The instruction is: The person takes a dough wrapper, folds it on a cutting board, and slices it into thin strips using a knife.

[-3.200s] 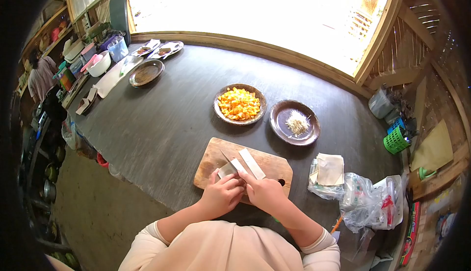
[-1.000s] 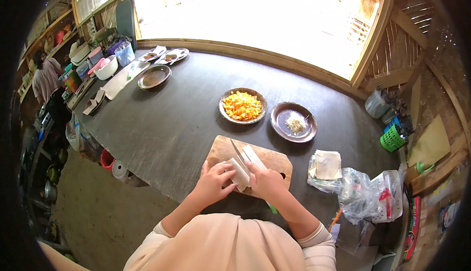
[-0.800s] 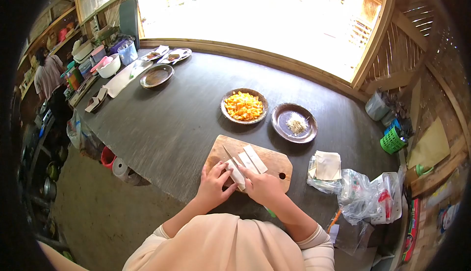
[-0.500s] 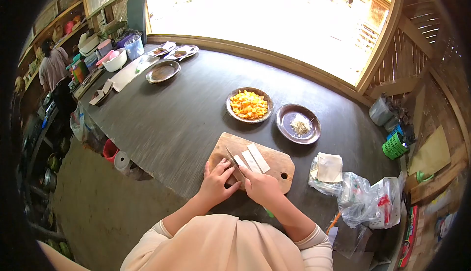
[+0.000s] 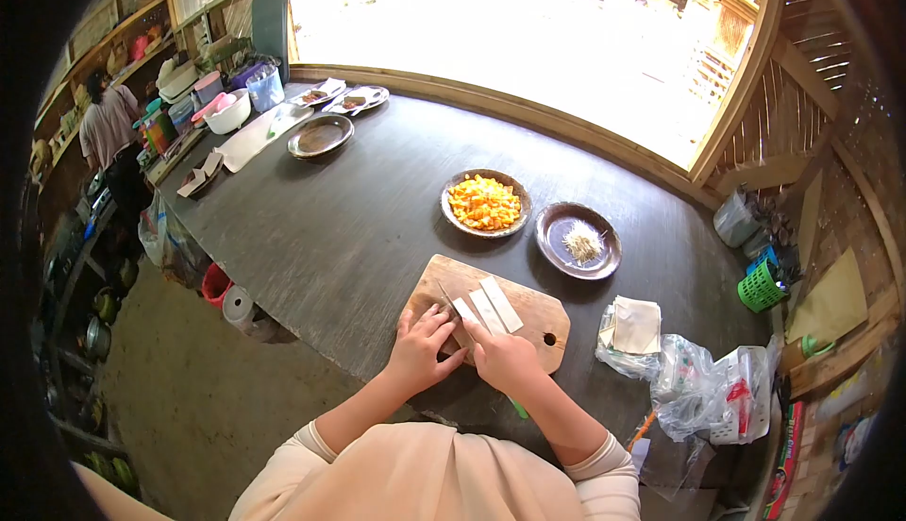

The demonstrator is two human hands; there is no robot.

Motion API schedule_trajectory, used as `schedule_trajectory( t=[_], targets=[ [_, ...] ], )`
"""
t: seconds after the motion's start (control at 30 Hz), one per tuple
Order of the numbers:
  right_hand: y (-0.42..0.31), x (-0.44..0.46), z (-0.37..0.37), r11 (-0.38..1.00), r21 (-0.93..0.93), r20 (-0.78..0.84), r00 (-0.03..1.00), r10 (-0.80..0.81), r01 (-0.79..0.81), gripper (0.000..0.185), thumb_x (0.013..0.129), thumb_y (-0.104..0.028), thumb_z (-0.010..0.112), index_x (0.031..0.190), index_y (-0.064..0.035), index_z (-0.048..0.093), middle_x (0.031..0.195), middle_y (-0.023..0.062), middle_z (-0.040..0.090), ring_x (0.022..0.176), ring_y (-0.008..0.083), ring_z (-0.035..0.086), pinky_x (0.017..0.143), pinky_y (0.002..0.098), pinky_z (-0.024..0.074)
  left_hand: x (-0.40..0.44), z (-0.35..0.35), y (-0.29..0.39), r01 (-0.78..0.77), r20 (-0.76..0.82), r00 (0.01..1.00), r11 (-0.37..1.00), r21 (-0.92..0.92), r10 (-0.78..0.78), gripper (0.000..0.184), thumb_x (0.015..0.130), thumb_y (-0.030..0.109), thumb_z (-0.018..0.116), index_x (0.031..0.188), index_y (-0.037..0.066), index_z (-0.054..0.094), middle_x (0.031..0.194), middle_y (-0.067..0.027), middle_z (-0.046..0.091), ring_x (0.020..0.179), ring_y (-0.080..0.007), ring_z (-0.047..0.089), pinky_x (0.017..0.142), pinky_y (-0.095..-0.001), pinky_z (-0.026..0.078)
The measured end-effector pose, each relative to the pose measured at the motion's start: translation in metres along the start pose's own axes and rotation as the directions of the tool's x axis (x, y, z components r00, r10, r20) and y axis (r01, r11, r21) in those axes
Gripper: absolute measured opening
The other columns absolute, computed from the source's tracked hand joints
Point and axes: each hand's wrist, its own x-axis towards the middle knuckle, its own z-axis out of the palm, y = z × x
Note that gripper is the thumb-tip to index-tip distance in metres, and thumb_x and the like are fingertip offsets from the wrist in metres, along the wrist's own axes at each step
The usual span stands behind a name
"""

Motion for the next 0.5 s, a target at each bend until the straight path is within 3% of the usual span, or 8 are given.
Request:
schedule_trajectory(
  t=[0.17,0.5],
  targets=[
    [0.002,0.006,-0.006,1.000,0.003,0.044,0.999,-0.006,0.006,0.042,0.086,-0.017,0.055,0.128,-0.0199,0.057,0.067,0.0169,0.065,0.057,0.0338,0.065,0.056,0.0449,0.0532,0.001,0.000,-0.001,-0.028,-0.008,1.000,1.000,-0.013,0.028,0.053,0.083,0.040,0.066,0.119,0.002,0.061,0.133,-0.0162,0.055,0.131,-0.0327,0.045,0.108,-0.0550,0.030],
    [-0.006,0.015,-0.005,0.997,0.053,0.061,0.996,0.060,-0.064,0.043,0.085,-0.017,0.055,0.128,-0.0196,0.058,0.069,0.0208,0.064,0.062,0.0387,0.063,0.063,0.0482,0.0514,0.000,0.002,-0.002,-0.009,-0.018,1.000,1.000,-0.002,0.009,0.055,0.084,0.043,0.064,0.123,0.004,0.061,0.132,-0.0137,0.055,0.130,-0.0325,0.047,0.109,-0.0548,0.029]
  ],
)
